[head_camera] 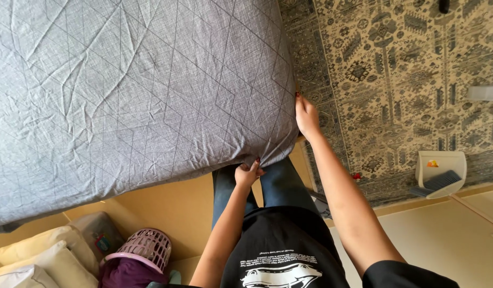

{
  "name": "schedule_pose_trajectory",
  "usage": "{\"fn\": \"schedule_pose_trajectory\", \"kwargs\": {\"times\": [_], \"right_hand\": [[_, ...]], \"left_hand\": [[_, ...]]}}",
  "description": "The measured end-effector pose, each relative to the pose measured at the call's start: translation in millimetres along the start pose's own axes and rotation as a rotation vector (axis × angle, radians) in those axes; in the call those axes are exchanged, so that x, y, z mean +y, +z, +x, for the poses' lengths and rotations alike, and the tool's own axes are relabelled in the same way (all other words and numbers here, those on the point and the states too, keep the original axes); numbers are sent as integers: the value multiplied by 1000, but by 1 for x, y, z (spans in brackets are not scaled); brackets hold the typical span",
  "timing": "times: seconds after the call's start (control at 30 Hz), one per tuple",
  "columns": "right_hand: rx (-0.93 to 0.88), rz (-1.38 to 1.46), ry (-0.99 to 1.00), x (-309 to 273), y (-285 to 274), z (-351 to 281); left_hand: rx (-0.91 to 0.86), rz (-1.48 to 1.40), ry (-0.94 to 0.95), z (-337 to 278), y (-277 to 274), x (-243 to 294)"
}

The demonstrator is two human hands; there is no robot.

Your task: The person is making a bed by tucking a gray patterned fitted sheet around the mattress. They work their way around the perimeter, pulling the fabric tight and smoothing it over the corners and sides to ensure a snug fit.

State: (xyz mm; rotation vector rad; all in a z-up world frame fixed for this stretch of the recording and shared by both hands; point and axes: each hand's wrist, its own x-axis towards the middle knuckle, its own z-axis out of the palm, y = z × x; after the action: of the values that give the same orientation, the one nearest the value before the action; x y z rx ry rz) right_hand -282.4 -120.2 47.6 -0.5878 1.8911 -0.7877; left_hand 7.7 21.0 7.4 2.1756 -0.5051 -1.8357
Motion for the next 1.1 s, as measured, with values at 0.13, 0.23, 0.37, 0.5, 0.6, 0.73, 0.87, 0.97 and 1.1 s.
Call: {"fn": "schedule_pose_trajectory", "kwargs": {"times": [0.13, 0.23, 0.37, 0.5, 0.6, 0.73, 0.87, 0.97, 1.1], "right_hand": [[-122, -262, 164, -6, -6, 14], [-145, -306, 219, -30, -8, 22], [-179, -243, 317, -33, -10, 30], [-258, -135, 277, -33, -16, 16], [-106, -86, 166, -12, -4, -5], [198, 13, -12, 6, 15, -51], [325, 267, -56, 67, 40, -81], [369, -43, 63, 79, 57, -108], [367, -158, 15, 72, 85, -123]], "left_hand": [[-9, 29, -75, -9, 3, 9], [-5, 99, -67, -5, 5, 9], [-17, 150, -154, -9, 8, 22], [-45, 106, -131, 14, 3, -5], [-85, 45, -121, 32, 0, -14], [-191, -17, -31, 41, -17, -13], [-46, -221, -138, 25, -43, 22], [53, -452, -199, 31, -63, 22], [136, -700, -151, 74, -84, -21]]}}
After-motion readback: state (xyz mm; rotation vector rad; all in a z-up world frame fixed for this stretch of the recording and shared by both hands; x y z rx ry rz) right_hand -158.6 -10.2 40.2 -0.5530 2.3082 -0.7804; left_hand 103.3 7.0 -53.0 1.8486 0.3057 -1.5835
